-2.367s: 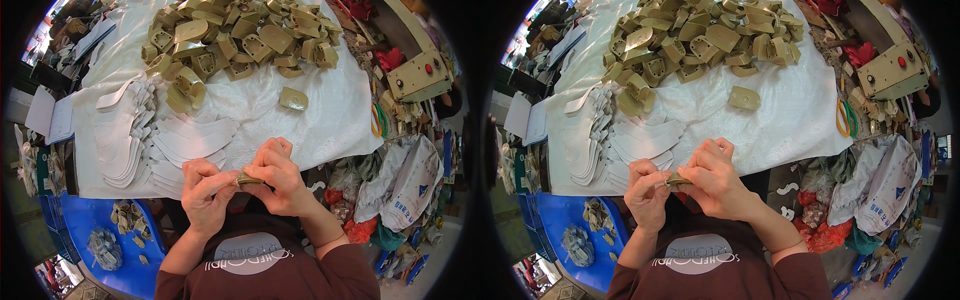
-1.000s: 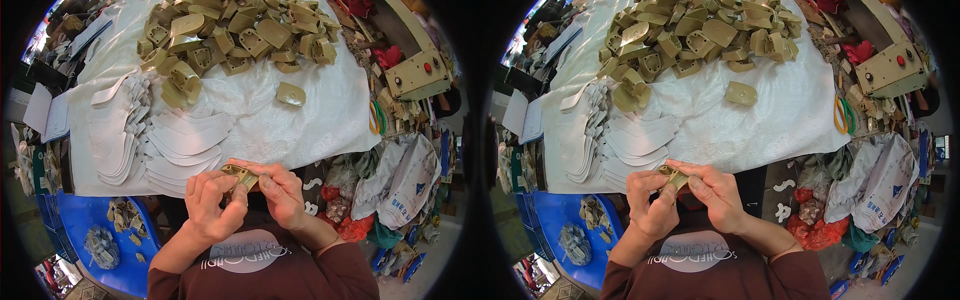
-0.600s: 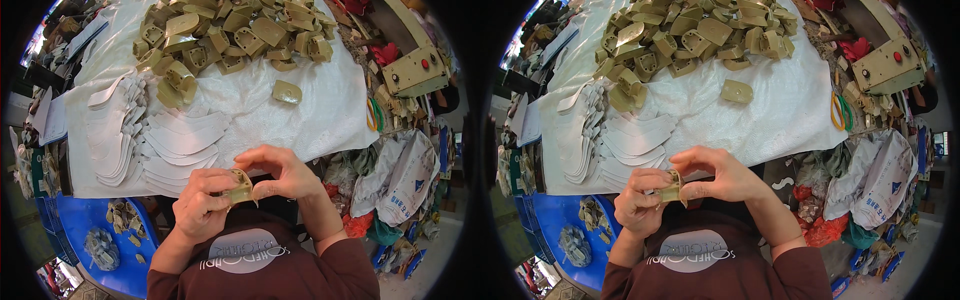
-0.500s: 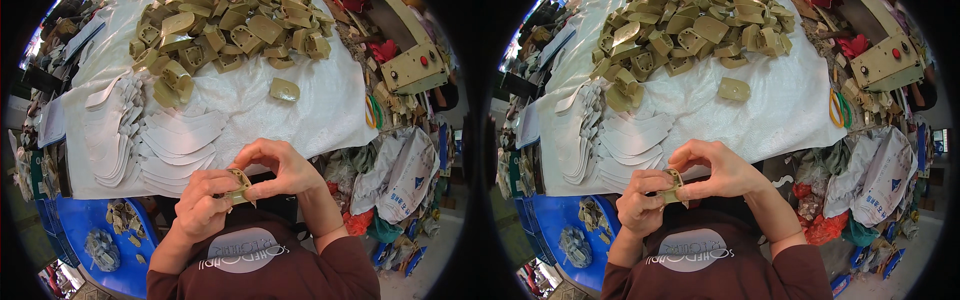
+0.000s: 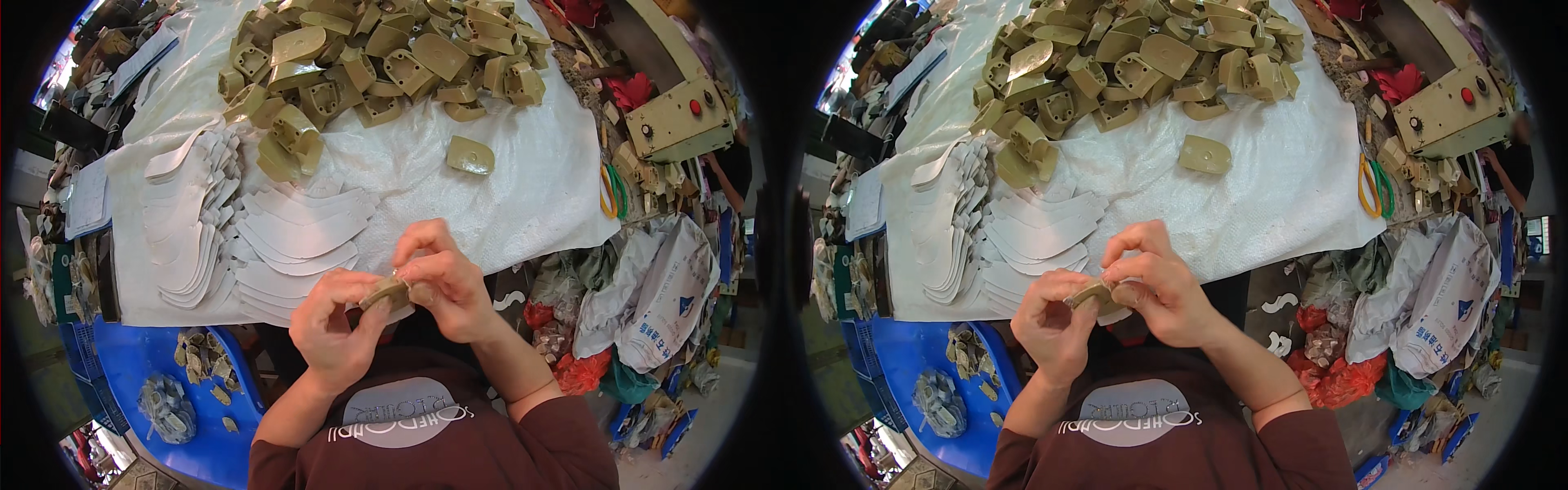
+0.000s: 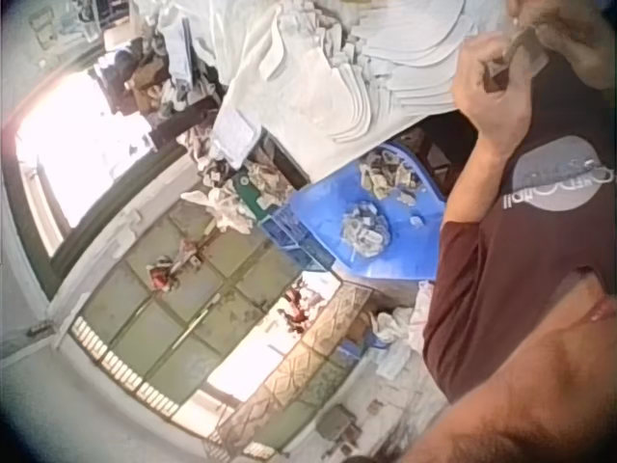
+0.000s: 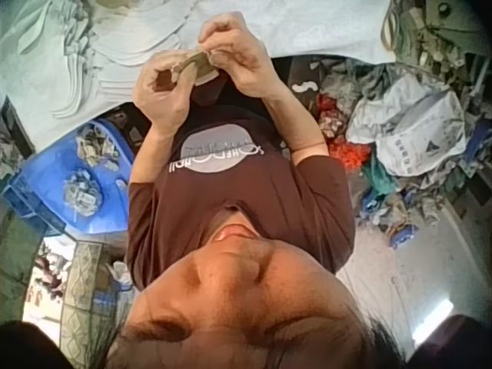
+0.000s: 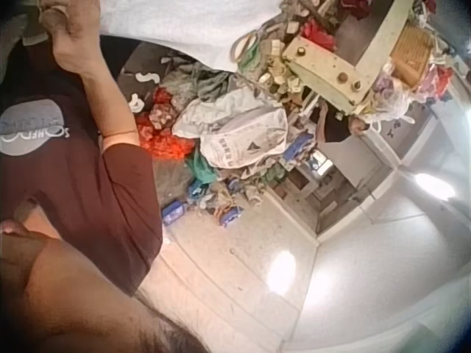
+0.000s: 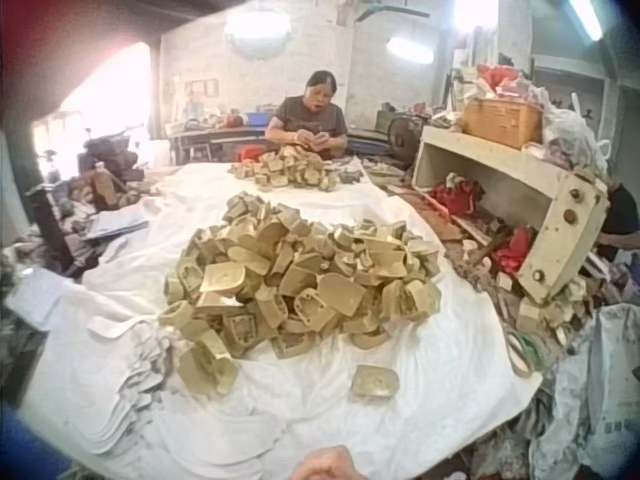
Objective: The person repeatedly picks up a beige plastic housing and a white curved insert from a table. They insert the white piece into the beige housing, press the edges to secure the fit, and then place the assembled unit onto a growing pile of finished parts. The process is repeated continuously throughout the clip.
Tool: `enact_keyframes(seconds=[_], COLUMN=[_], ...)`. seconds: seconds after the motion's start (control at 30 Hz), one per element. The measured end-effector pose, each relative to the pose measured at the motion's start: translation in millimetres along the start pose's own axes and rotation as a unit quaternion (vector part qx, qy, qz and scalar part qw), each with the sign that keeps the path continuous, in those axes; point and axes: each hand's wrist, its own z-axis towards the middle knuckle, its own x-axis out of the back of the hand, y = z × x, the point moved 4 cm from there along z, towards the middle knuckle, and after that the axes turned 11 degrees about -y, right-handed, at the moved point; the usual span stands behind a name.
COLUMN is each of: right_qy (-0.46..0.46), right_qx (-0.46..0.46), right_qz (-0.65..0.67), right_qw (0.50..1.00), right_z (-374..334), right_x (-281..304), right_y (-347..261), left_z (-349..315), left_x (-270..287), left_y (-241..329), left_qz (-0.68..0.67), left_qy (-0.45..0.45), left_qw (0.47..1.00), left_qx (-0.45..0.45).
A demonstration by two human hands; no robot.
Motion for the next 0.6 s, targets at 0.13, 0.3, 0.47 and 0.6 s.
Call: enact_keyframes(seconds=[0.13, 0.3, 0.47, 0.6], right_qy=[0.043, -0.001, 0.037, 0.043], right_qx=[-0.01, -0.054, -0.036, -0.071], right_qz=[-0.072, -0.082, -0.154, 0.184], right_qw=[0.996, 0.995, 0.987, 0.979], right_z=[5.0, 7.1, 3.2, -2.6], right_x=[-5.3, -3.6, -4.7, 0.0], right_y=[-8.1, -12.6, -19.6, -11.1], left_z=[-1.5, -0.2, 3.9, 8.4], left_x=[-1.0, -3.4, -8.8, 2.3], left_y=[-6.2, -2.6, 4.2, 8.9], left_qz=[-0.067, -0.042, 0.032, 0.114], left_qy=[0.042, -0.002, -0.006, 0.006], left_qw=[0.997, 0.998, 0.999, 0.993], left_qx=[0.011, 0.041, -0.005, -0.035])
